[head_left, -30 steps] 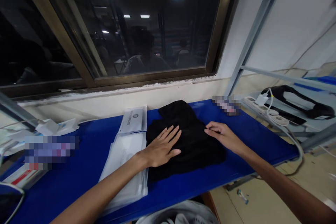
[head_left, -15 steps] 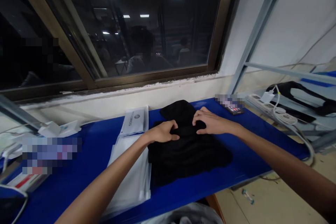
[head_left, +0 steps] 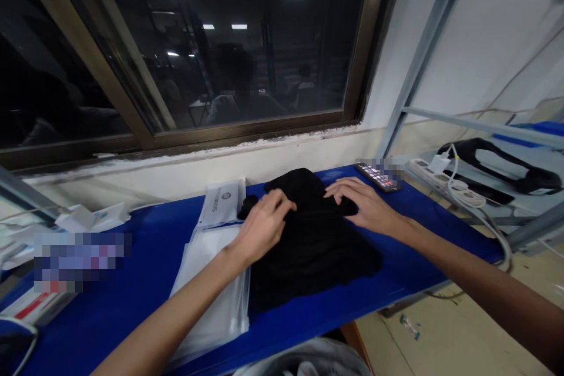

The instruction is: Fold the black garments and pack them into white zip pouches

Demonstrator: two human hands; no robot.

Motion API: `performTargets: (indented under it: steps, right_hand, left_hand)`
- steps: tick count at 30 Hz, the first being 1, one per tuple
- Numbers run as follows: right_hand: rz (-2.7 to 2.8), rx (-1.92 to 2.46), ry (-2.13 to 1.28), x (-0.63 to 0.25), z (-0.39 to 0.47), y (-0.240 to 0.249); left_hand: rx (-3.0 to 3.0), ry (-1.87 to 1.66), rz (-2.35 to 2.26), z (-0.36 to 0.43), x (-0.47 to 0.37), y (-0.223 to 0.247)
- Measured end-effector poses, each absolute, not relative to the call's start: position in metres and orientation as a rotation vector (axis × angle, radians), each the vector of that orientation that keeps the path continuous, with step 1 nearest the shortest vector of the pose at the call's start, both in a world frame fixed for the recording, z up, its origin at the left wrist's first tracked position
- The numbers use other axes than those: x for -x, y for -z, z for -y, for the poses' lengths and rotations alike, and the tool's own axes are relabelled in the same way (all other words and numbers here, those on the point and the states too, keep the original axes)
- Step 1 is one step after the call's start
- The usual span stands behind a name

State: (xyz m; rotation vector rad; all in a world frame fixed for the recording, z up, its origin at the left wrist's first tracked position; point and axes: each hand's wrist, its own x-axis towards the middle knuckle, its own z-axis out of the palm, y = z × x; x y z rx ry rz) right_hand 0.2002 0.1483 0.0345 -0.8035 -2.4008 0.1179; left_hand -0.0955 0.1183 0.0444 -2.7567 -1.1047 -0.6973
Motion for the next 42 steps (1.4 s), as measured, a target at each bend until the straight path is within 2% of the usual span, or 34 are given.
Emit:
performTargets:
  steps: [3,5,11,17,24,28,32,36,42]
  right_hand:
    - [2.58,0.738,0.065,-0.211,-0.131,-0.013]
    - [2.685,0.714,0.063,-0.219,-0.122,-0.003]
    - [2.512,0.504,-0.355,-0.211,-0.128,-0.029]
    - [2.405,0.321,-0.65,-0.114,-0.167,-0.058]
    - [2.799,0.451,-0.58,-0.038,-0.189,-0.016]
    - [2.627,0.568,-0.381,-0.045,-0.186,-0.01]
    - [2.403,0.639,-0.328,-0.076,-0.178,-0.029]
    - [2.437,0.582,-0.316,-0.11,-0.152,-0.04]
    - [2.546,0.908,-0.084,-0.11,-0.106,-0.024]
  left_hand:
    - [2.806,0.339,1.025,-0.093,0.097,-0.022]
    - [2.812,0.212,1.018,-0.079,0.098,-0.012]
    - [2.768,-0.028,0.961,-0.059,0.099,-0.008]
    - [2.72,-0.093,0.917,-0.05,0.091,-0.007]
    - [2.692,-0.112,0.902,-0.046,0.089,-0.002]
    - [2.764,-0.027,0.999,-0.046,0.09,-0.012]
    - [2.697,0.311,1.138,-0.054,0.107,-0.032]
    - [2.657,0.62,1.218,-0.073,0.136,-0.04]
    - [2.82,0.601,1.551,-0.096,0.162,-0.026]
